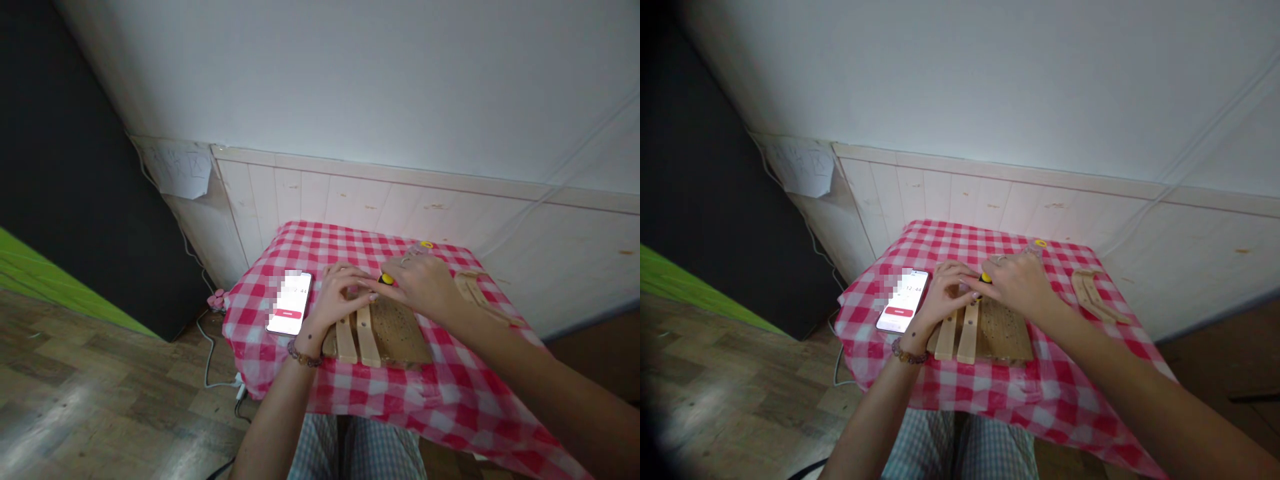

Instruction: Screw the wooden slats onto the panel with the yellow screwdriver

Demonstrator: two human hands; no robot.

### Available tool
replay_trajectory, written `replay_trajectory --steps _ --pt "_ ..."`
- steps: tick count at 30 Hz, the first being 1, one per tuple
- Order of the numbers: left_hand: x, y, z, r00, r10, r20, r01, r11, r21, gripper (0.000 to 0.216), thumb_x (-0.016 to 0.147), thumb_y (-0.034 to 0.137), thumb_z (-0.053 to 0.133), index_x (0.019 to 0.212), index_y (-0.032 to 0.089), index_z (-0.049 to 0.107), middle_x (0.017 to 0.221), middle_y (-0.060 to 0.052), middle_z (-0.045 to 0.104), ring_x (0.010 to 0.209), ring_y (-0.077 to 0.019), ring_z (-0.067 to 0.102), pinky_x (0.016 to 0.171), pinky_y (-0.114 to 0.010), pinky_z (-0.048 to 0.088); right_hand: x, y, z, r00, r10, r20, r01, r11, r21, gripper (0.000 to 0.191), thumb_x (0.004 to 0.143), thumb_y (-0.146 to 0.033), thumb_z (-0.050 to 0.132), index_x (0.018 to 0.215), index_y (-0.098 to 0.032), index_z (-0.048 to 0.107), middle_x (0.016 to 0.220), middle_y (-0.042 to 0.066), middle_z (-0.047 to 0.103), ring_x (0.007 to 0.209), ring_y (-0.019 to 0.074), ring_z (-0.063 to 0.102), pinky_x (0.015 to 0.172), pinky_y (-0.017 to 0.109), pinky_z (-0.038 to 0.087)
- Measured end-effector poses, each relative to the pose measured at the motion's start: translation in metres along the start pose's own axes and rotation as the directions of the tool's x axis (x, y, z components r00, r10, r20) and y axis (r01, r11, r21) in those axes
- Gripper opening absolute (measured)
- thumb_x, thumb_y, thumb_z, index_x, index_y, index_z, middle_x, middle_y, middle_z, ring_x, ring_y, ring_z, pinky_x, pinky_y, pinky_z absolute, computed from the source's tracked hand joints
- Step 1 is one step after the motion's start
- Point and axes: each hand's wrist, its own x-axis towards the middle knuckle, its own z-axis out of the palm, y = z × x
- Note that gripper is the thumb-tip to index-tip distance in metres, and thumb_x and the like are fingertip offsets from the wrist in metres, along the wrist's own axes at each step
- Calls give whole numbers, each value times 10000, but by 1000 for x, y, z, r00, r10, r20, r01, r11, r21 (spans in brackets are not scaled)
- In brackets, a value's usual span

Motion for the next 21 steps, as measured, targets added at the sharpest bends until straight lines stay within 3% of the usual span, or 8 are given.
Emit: replay_trajectory --steps 3,7,10,13,16,21 --pt "1 -2 1 1000 11 -7 -11 1000 4 141 782 321 862 863 237 783 1038 -47 761 1090 -284 585 986 -445 428 7 -13 -11 989 101 107 -96 994 -52 762 995 -665 285 652 -138 714 617 150 721 563 236 622 566 322 255" --pt "0 -6 3 999 9 -31 -8 1000 12 115 763 261 876 835 238 788 991 -50 766 1149 -310 541 1003 -467 418 15 -15 -18 970 121 210 -115 992 -43 741 1011 -626 280 719 -124 740 679 168 741 597 260 649 583 337 331" --pt "0 -7 4 999 11 -35 -11 1000 8 95 776 275 866 821 245 788 1047 -54 762 1152 -307 542 1005 -470 424 12 -1 -17 990 -36 134 16 990 141 566 1020 -548 353 992 -140 745 926 166 780 792 290 702 664 367 432" --pt "0 -8 4 999 4 -40 -4 1000 -3 81 795 293 853 821 252 788 1074 -56 761 1133 -298 558 1006 -471 425 6 17 -14 959 -281 26 250 889 382 390 1009 -434 462 1246 -190 650 1191 136 736 1033 272 686 834 381 488" --pt "0 -7 5 999 -15 -44 14 1000 -19 89 800 322 848 812 258 787 1053 -56 768 1119 -301 566 1012 -486 414 4 28 -9 949 -312 48 253 842 476 274 995 -321 489 1143 -192 679 1120 124 749 998 251 690 864 378 501" --pt "0 -3 3 998 -41 -51 36 995 -93 240 887 487 727 869 255 783 1061 -59 767 1111 -288 605 1034 -477 429 9 28 -4 959 -248 141 174 900 401 208 977 -314 541 1008 -167 686 964 116 762 854 237 699 745 340 484"
